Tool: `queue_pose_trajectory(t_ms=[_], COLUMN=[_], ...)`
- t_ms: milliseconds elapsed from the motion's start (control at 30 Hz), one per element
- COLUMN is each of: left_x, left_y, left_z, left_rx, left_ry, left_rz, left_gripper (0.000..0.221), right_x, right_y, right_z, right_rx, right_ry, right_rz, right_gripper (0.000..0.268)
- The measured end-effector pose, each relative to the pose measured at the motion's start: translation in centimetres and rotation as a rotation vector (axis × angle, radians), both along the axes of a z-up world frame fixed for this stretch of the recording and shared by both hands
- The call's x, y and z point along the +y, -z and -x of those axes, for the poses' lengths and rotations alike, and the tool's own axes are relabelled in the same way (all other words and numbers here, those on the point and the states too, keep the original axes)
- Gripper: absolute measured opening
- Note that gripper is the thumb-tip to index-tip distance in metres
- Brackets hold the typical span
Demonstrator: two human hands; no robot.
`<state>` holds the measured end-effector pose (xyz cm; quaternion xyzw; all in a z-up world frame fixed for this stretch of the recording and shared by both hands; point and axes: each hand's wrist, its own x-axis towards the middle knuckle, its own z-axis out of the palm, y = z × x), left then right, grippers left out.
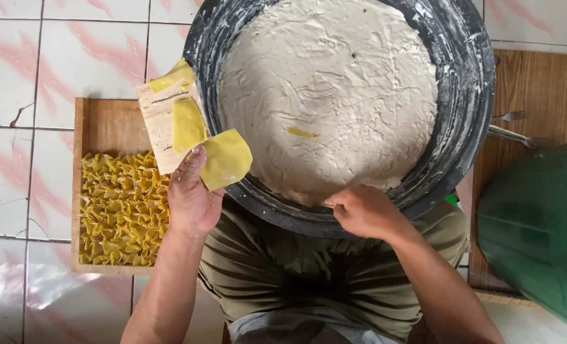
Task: Manually assembling dumplings by placing filling on wrappers and folding them into shape.
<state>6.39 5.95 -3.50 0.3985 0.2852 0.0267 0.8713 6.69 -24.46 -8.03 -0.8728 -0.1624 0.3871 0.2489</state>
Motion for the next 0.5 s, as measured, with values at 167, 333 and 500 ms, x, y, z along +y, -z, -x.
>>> queue_pose_trajectory(t_ms=[167,333,500], left_x=[0.4,-1.7,-6.8], left_y=[1.2,4.5,2.6], left_z=[0.1,0.8,-0.5], left_rx=[0.013,0.059,0.137], left_ry=[0.016,0.035,0.156], left_rz=[-0.004,0.014,0.127], left_gripper=[0.033,0.031,0.041], right_x=[-1.6,-1.9,1.4], right_y=[-0.7,0.0,1.2], right_z=[-0.2,2.2,3.3], right_rx=[0.211,0.153,-0.358], right_ry=[0.372,0.612,0.551], right_rz=[-0.451,-0.77,-0.986], right_gripper=[0.031,0.031,0.035])
